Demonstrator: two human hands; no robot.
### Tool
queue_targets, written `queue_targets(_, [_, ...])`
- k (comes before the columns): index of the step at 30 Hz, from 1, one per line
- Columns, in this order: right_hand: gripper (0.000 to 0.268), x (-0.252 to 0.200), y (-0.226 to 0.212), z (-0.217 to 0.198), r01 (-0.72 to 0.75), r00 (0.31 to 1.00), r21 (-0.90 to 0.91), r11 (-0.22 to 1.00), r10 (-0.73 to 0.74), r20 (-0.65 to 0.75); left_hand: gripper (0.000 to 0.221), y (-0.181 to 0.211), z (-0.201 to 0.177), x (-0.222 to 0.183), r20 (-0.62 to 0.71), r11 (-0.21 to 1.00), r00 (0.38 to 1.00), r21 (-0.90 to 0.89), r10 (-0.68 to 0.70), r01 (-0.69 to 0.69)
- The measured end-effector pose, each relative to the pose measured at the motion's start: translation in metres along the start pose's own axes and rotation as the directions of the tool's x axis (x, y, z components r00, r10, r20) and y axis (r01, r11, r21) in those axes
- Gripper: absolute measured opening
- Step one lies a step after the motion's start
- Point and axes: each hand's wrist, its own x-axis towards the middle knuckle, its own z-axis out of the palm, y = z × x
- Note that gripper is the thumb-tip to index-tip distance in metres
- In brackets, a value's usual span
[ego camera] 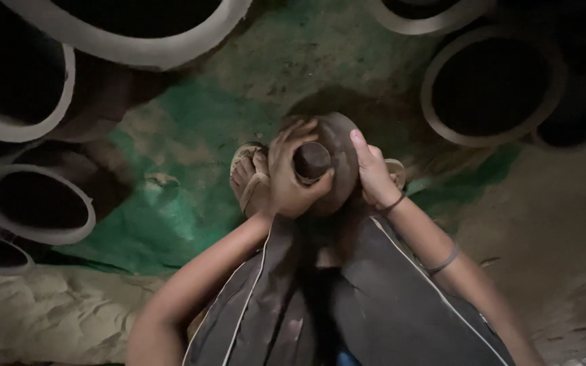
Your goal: The person rotates a clay pot by hand, smoothing its interior and exterior surfaces before placing it on a green mat. They then pick up another pot and repeat the process, handling each pot individually among many others.
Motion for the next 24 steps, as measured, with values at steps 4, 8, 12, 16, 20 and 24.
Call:
queue_targets(4, [0.056,0.003,0.01,-0.003,0.006,0.999,-0.093,0.996,-0.011,-0.051,0.061,0.018,-0.007,0.006,0.008,0.991,1.0,0.136,-0.01,0.009])
queue_targets(8, [0.055,-0.002,0.004,0.007,0.068,0.998,-0.138,0.988,-0.067,0.016,0.063,0.019,-0.016,0.01,0.077,0.977,0.995,0.209,-0.059,0.042])
queue_targets(12, [0.056,-0.01,0.005,0.008,0.009,1.0,-0.03,1.0,-0.009,-0.002,0.058,-0.006,-0.026,-0.008,0.117,0.97,0.98,-0.164,-0.161,0.179])
queue_targets(16, [0.054,-0.011,-0.002,0.015,-0.008,1.0,0.037,0.999,0.007,0.019,0.054,-0.016,-0.029,-0.011,0.052,0.937,0.998,-0.344,-0.039,0.054])
queue_targets(20, [0.054,-0.011,0.001,0.015,-0.017,0.999,0.029,0.999,0.016,0.028,0.057,-0.001,-0.028,0.003,0.046,0.986,0.998,-0.162,0.039,-0.031])
queue_targets(24, [0.045,-0.02,0.015,0.007,-0.002,0.998,-0.055,0.999,-0.002,-0.068,0.06,0.016,-0.032,0.019,0.103,0.985,0.99,0.129,0.1,-0.113])
